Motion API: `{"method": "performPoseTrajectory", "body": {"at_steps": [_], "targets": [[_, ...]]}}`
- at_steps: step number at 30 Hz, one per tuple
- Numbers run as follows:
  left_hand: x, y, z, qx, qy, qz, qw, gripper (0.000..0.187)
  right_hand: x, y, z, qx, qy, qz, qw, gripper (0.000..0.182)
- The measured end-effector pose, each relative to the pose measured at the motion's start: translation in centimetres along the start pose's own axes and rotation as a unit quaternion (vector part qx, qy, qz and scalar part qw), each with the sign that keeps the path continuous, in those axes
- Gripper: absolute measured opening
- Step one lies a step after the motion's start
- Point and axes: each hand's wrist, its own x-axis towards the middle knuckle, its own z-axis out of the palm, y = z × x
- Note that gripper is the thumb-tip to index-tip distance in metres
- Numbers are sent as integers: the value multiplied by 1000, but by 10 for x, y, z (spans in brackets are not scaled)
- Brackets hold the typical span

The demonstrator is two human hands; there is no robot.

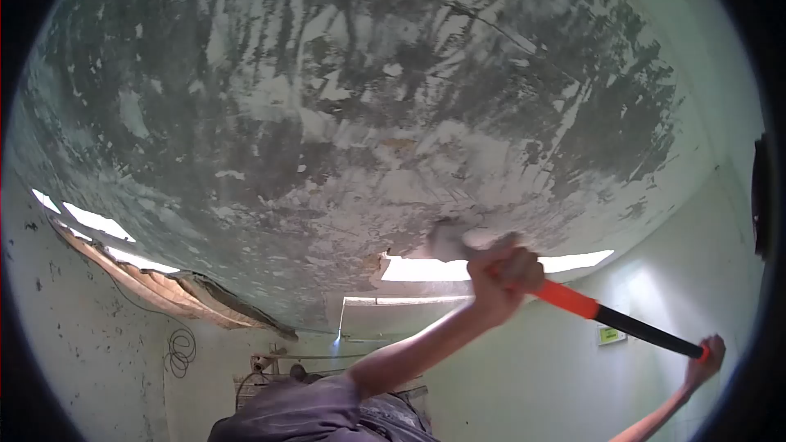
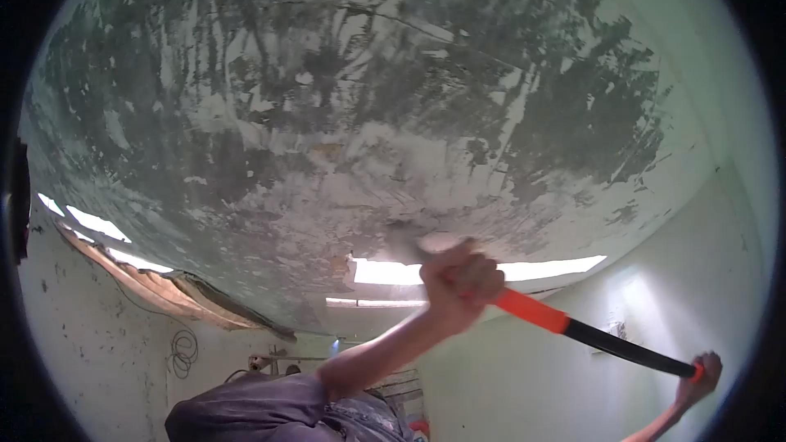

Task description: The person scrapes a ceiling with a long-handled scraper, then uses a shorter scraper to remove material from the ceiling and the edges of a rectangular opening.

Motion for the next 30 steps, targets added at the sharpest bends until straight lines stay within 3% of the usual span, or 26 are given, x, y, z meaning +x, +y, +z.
{"method": "performPoseTrajectory", "body": {"at_steps": [1, 2, 4, 6, 9, 10, 14, 17, 18, 19, 20, 22, 24, 25, 26, 28, 29, 30], "targets": [[-5, 20, -7, 7, -43, -4, 999, 40, 11, -29, 2, 20, -9, 18, 1000, 13], [-1, 18, -4, 0, -25, -10, 1000, 39, 11, -38, 4, 30, -22, 29, 999, 14], [0, -2, 6, -41, 2, -22, 999, 37, -5, 4, 8, 21, -31, 31, 999, 16], [18, -28, 17, -90, -45, -54, 993, 35, -33, 65, -3, 1, -29, 77, 997, 22], [19, -26, 34, -86, -29, -55, 994, 36, -34, 99, -7, -8, -12, 93, 996, 25], [13, -19, 26, -94, -23, -47, 994, 36, -24, 79, -10, -2, 20, 67, 998, 21], [-5, 24, -2, -45, -54, -11, 997, 37, 4, -12, -15, 26, -18, 37, 999, 27], [8, -10, 26, -81, 0, -49, 996, 35, -22, 64, -9, 17, -4, 5, 1000, 32], [18, -23, 29, -129, -73, -60, 987, 33, -38, 112, -2, 13, 19, -23, 999, 33], [22, -23, 40, -113, -65, -68, 989, 33, -38, 137, -7, 19, 52, -91, 994, 35], [21, -20, 40, -102, -78, -53, 990, 33, -43, 148, 5, 2, 49, -63, 997, 32], [9, -14, 35, -86, -64, -46, 993, 34, -49, 125, -14, -40, 23, 1, 999, 29], [5, -1, 28, -73, -12, -48, 996, 37, -24, 49, -44, -30, 10, 41, 999, 15], [3, 2, 14, -66, -71, -54, 994, 37, -11, 4, -59, -24, 1, 54, 998, 9], [4, -4, 14, -73, -68, -74, 992, 37, -5, -29, -76, -34, 0, 65, 997, 4], [11, -24, 27, -75, -35, -102, 991, 38, -8, -41, -89, -44, 50, 44, 997, 7], [20, -41, 39, -68, -4, -115, 991, 39, -17, -36, -96, -22, 17, 105, 994, 12], [30, -50, 44, -67, -31, -129, 989, 41, -20, -38, -101, 1, -11, 169, 986, 18]]}}
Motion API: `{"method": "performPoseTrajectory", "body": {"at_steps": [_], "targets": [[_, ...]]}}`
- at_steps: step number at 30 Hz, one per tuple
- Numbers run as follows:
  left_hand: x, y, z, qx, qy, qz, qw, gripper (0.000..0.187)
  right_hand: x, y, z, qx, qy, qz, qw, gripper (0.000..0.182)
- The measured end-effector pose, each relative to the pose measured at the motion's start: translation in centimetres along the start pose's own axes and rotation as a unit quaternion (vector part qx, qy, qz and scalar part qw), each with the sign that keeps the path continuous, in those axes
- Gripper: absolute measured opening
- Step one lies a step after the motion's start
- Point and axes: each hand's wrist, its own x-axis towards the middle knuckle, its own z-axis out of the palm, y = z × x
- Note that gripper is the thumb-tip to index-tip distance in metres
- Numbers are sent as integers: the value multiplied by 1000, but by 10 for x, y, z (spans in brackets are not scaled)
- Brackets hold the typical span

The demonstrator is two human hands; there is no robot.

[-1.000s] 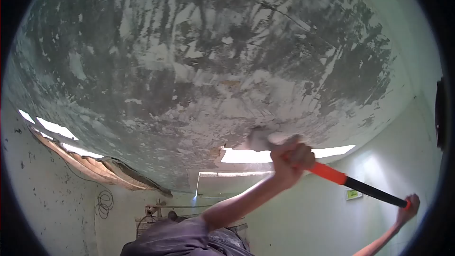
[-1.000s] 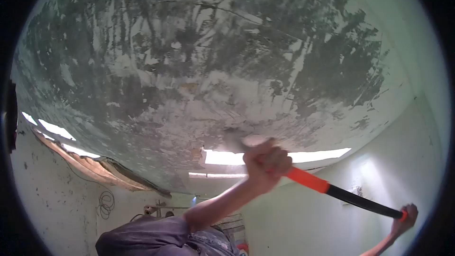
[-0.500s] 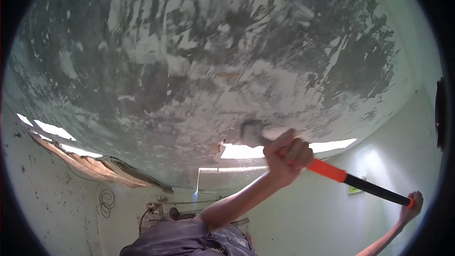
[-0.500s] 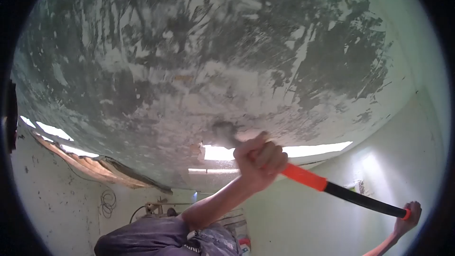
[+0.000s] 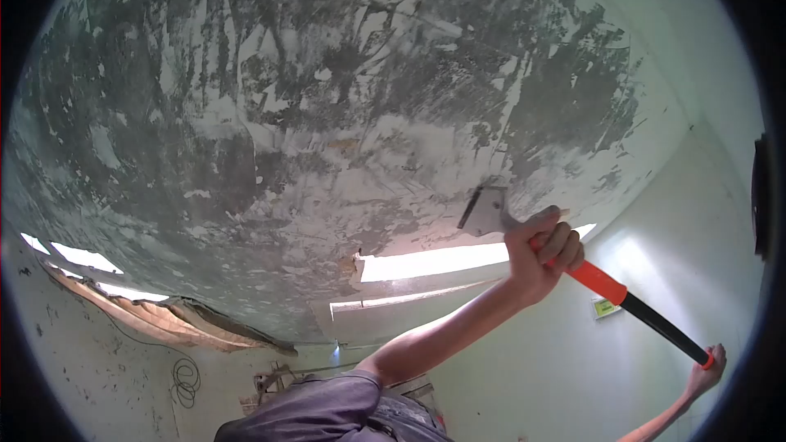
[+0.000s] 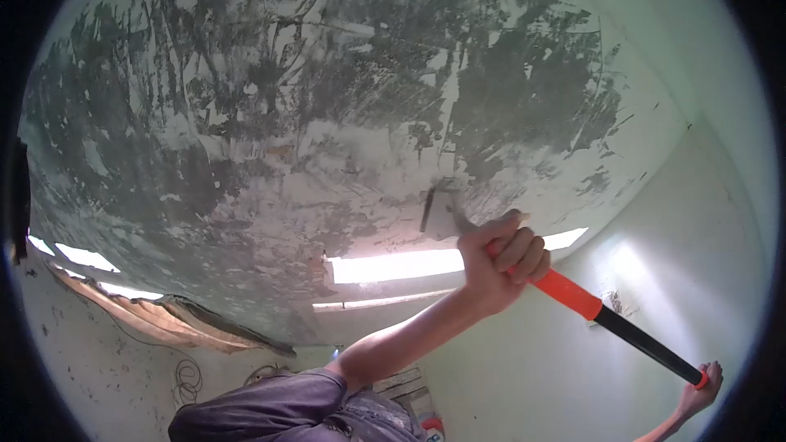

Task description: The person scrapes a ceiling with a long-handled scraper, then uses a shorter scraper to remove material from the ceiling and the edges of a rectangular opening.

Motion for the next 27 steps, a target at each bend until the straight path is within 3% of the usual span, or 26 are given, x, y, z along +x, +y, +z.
{"method": "performPoseTrajectory", "body": {"at_steps": [4, 5, 7, 11, 13, 16, 17, 21, 24, 25, 27], "targets": [[-10, 9, -2, 39, 48, 10, 998, 43, 0, -17, 22, 16, 2, -9, 1000, 17], [-17, 13, -10, 22, 43, 35, 998, 43, -3, -25, 29, 23, 21, -57, 998, 17], [-22, 24, -14, 56, 22, 30, 998, 42, -12, -38, 31, 56, -65, -8, 996, 17], [16, -10, 15, 16, 50, -22, 998, 38, -12, 0, 25, 13, 29, 9, 999, 13], [18, -10, 21, 34, 44, 0, 998, 37, -2, -4, 28, 7, -24, 39, 999, 13], [-5, 12, 15, 57, 96, 34, 993, 38, -1, -24, 41, 38, -44, -16, 998, 13], [-7, 20, 12, 61, 65, 34, 995, 43, -2, -29, 41, 46, -55, -13, 997, 15], [32, -11, 47, 43, 79, -13, 996, 41, -3, 29, 23, 30, -103, 39, 994, 16], [29, -7, 53, 30, 103, -1, 994, 42, 23, 8, 18, 15, -10, -5, 1000, 20], [24, -5, 53, 26, 124, 12, 992, 42, 24, 18, 17, 9, -147, 57, 987, 22], [19, -3, 52, 42, 128, 23, 991, 40, 7, 23, 30, 20, -126, -2, 992, 20]]}}
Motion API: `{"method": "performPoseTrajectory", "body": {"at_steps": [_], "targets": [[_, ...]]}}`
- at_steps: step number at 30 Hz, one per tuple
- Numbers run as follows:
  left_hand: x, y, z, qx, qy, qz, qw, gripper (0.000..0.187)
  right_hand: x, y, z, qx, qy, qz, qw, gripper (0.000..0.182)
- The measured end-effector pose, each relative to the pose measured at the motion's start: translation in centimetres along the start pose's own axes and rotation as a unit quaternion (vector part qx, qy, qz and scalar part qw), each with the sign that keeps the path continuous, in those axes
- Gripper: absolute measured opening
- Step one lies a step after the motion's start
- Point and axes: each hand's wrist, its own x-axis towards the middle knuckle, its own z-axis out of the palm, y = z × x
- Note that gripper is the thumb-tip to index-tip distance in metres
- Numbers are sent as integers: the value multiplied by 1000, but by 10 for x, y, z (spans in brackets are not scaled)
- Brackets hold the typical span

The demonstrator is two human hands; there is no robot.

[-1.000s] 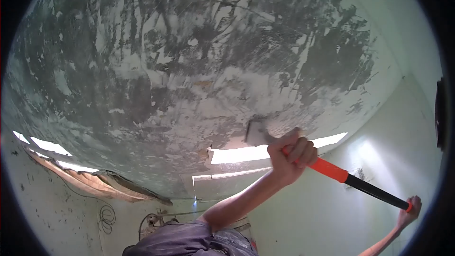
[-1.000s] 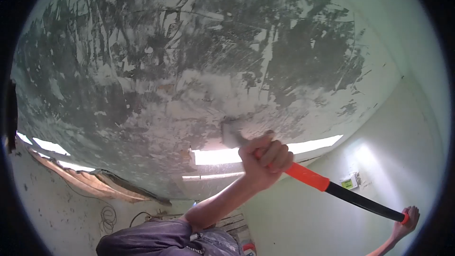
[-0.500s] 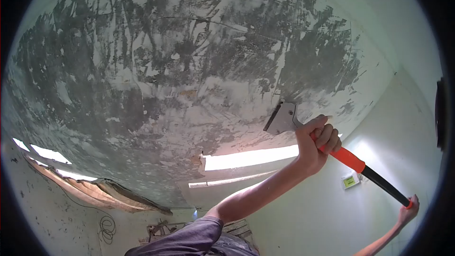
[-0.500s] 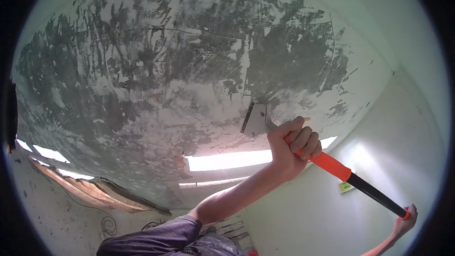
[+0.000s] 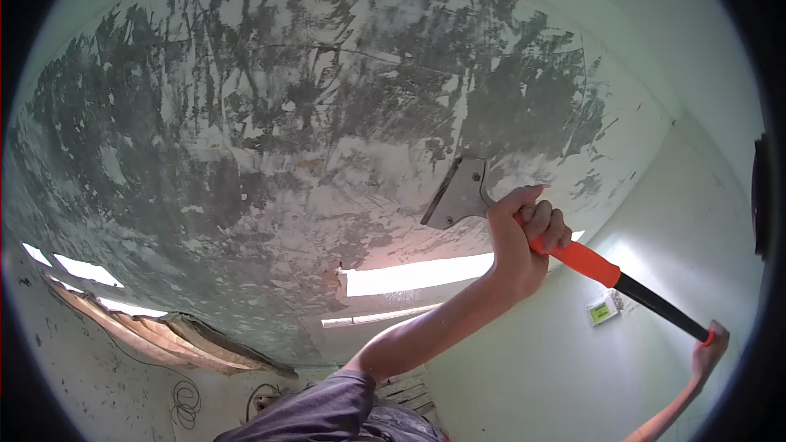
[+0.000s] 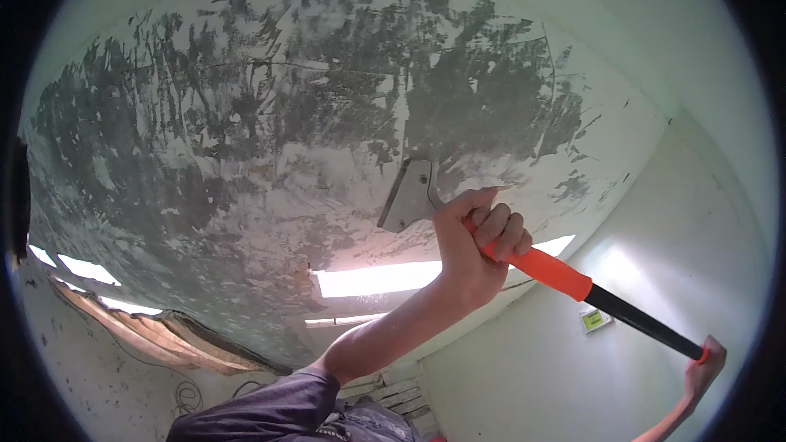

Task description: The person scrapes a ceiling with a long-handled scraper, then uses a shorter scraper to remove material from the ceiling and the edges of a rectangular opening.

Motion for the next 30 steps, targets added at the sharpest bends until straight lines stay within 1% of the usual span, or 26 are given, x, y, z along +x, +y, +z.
{"method": "performPoseTrajectory", "body": {"at_steps": [2, 3, 4, 5, 6, 8, 9, 10, 12, 14, 16, 17, 18, 20, 21, 22, 23, 24, 25, 26, 27, 28, 29, 30], "targets": [[10, -5, 4, 30, -16, 2, 999, 39, -12, 9, 4, 14, 10, 10, 1000, 19], [20, -13, 13, 25, -20, -18, 999, 38, -17, 24, 4, 18, 28, 11, 999, 19], [26, -20, 23, 20, -29, -24, 999, 38, -18, 16, -3, 23, 46, 14, 999, 19], [25, -18, 23, 12, -27, -23, 999, 38, -12, 9, -4, 10, 189, -13, 982, 18], [21, -15, 22, 1, -26, -20, 999, 37, -5, -1, -9, 9, 187, -13, 982, 18], [2, 4, 6, -8, -41, 4, 999, 37, 5, -16, -12, 22, 74, 24, 997, 18], [-1, 7, 1, 11, -48, 8, 999, 38, 7, -29, -15, 11, 94, -33, 995, 17], [2, 5, 2, 12, -51, 8, 999, 38, 2, -31, -9, 21, 97, -38, 994, 17], [8, -2, 12, 18, -18, 2, 1000, 41, -9, -19, -4, 35, 74, -1, 997, 19], [12, -3, 20, 11, -34, -7, 999, 43, -9, -6, -11, 45, 79, 52, 994, 19], [0, 4, 13, 5, -26, 27, 999, 45, 1, -32, -17, 24, 99, 49, 994, 18], [-11, 19, 0, 18, -15, 25, 999, 48, 7, -53, -16, 32, 108, 0, 994, 18], [-21, 35, -13, 37, -64, 43, 996, 47, 10, -66, -10, 40, 118, -46, 991, 18], [-18, 33, -14, 51, -63, 53, 995, 47, 3, -58, 10, 36, 107, -32, 993, 18], [-14, 26, -7, 41, -63, 44, 996, 47, 0, -48, 10, 29, 148, -36, 988, 18], [-5, 17, 6, 31, -69, 38, 996, 47, -5, -17, 3, 8, 22, 28, 999, 13], [0, 9, 17, 12, -79, 26, 996, 46, -10, 14, -3, -28, -108, 84, 990, 8], [6, 3, 24, -15, -69, -12, 997, 45, -14, 39, 11, -40, 8, 39, 998, 10], [8, 2, 28, -16, -67, -10, 998, 45, -18, 64, 26, -60, 125, -3, 990, 11], [7, 2, 28, -13, -63, -12, 998, 46, -15, 49, 22, -63, 137, -5, 989, 11], [1, 9, 20, -5, -46, 6, 999, 47, -9, 26, 15, -66, 149, -8, 987, 12], [-8, 19, 5, 1, -27, 20, 999, 48, -1, -3, 8, -7, 119, -28, 992, 13], [-20, 37, -11, 6, -56, 12, 998, 49, 7, -29, 2, 50, 89, -48, 994, 15], [-30, 49, -17, 14, -54, 46, 997, 48, 9, -55, 0, 38, 88, -44, 994, 15]]}}
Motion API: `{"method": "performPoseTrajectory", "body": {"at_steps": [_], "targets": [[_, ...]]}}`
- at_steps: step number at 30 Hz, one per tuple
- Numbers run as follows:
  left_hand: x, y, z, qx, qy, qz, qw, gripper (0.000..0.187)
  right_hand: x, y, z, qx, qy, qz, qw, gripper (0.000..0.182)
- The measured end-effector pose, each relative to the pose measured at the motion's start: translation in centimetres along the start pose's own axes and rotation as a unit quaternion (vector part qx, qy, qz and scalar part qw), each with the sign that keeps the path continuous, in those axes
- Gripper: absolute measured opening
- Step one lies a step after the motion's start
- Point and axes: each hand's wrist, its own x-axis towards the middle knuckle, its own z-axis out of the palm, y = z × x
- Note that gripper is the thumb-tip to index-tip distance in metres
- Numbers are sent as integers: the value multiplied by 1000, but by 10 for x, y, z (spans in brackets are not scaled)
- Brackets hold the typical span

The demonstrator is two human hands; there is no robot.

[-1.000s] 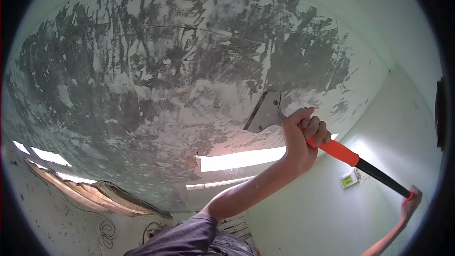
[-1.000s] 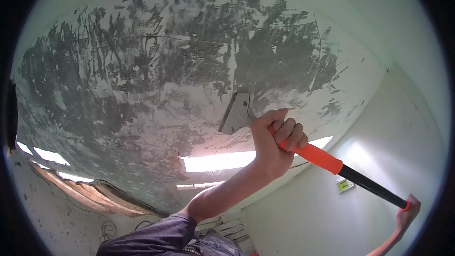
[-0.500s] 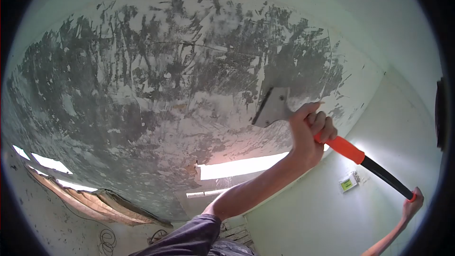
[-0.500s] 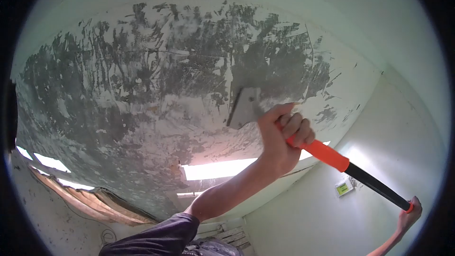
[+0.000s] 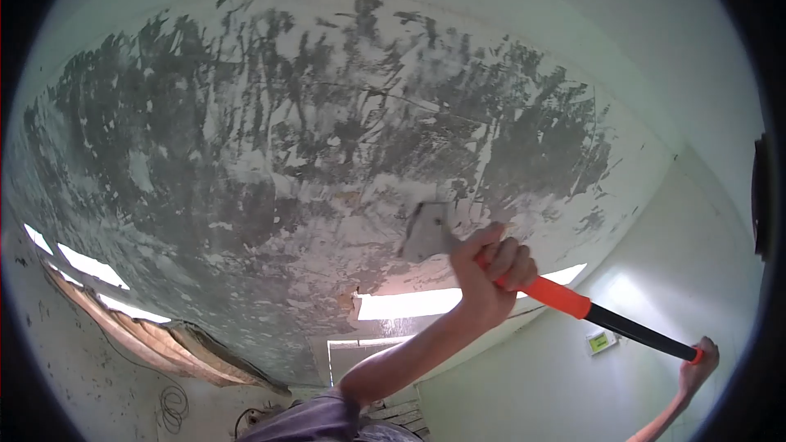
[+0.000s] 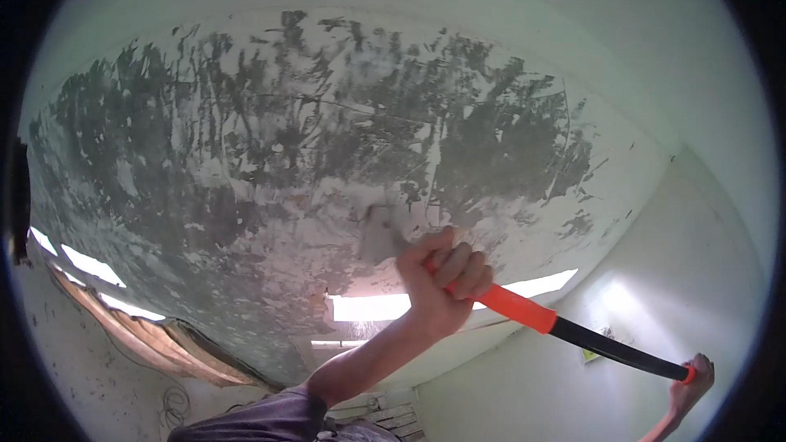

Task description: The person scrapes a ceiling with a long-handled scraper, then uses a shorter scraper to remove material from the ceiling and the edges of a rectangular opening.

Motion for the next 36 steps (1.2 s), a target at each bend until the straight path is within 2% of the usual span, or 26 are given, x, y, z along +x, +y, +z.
{"method": "performPoseTrajectory", "body": {"at_steps": [2, 4, 5, 6, 8, 10, 11, 12, 14, 16, 18, 20, 22, 23, 25, 26, 27, 28, 30, 32, 33, 34, 36], "targets": [[5, -5, -1, 6, -47, 3, 999, 48, -3, -9, 3, 33, -17, 35, 999, 16], [19, -29, 21, -35, 18, -26, 999, 48, -14, 29, -1, -11, 137, -39, 990, 17], [27, -40, 28, -46, -3, -56, 997, 48, -22, 49, -17, -11, 94, 14, 995, 16], [32, -48, 40, -60, 25, -75, 995, 48, -14, 53, -22, -10, 95, 10, 995, 16], [27, -46, 39, -79, 27, -55, 995, 48, -13, 58, -29, -52, 46, 54, 996, 14], [7, -18, 11, -37, 47, -20, 998, 48, -1, 20, -17, -28, 107, -22, 994, 15], [-6, 2, -3, -24, 3, -5, 1000, 48, 5, -15, -13, 53, 98, -34, 993, 19], [-14, 16, -4, 5, 2, 20, 1000, 49, 4, -35, -9, 42, 16, -26, 999, 20], [-10, 10, -3, 9, 18, 8, 1000, 49, -13, -28, 7, 23, -37, 26, 999, 17], [3, -8, 14, -11, 13, -29, 999, 48, -26, 9, -3, 37, -18, 31, 999, 18], [14, -19, 26, -29, -27, -57, 998, 46, -26, 22, -17, 11, 44, 48, 998, 17], [5, -11, 24, -49, -9, -38, 998, 46, -24, 21, -8, -8, 13, 81, 997, 17], [-16, 23, 3, -21, 9, 1, 1000, 45, -8, -37, -7, 24, 30, 28, 999, 16], [-26, 39, -4, -7, -30, 34, 999, 44, -2, -67, -10, 42, 16, 23, 999, 15], [-26, 43, 0, 2, -25, 21, 999, 43, -10, -68, -9, 28, 18, 41, 999, 16], [-22, 32, 8, -5, -10, 13, 1000, 43, -15, -55, -14, 33, 28, 53, 998, 16], [-15, 23, 20, -7, 0, -11, 1000, 44, -35, 2, -4, 103, 32, 101, 989, 16], [-7, 12, 26, -35, -26, -34, 998, 45, -41, 22, -1, 129, 47, 110, 984, 15], [-8, 10, 35, -46, -19, -25, 998, 43, -51, 61, 2, 181, 78, 125, 972, 13], [-22, 33, 18, -30, -50, -5, 998, 42, -16, -23, -34, 12, 64, 51, 997, 12], [-24, 36, 15, -6, -107, 6, 994, 42, -15, -36, -35, -1, 77, 61, 995, 13], [-19, 33, 19, -4, -112, 3, 994, 42, -21, -32, -34, -3, 81, 66, 995, 13], [-13, 20, 29, -38, -40, -31, 998, 42, -36, -13, -39, 6, 38, 87, 996, 12]]}}
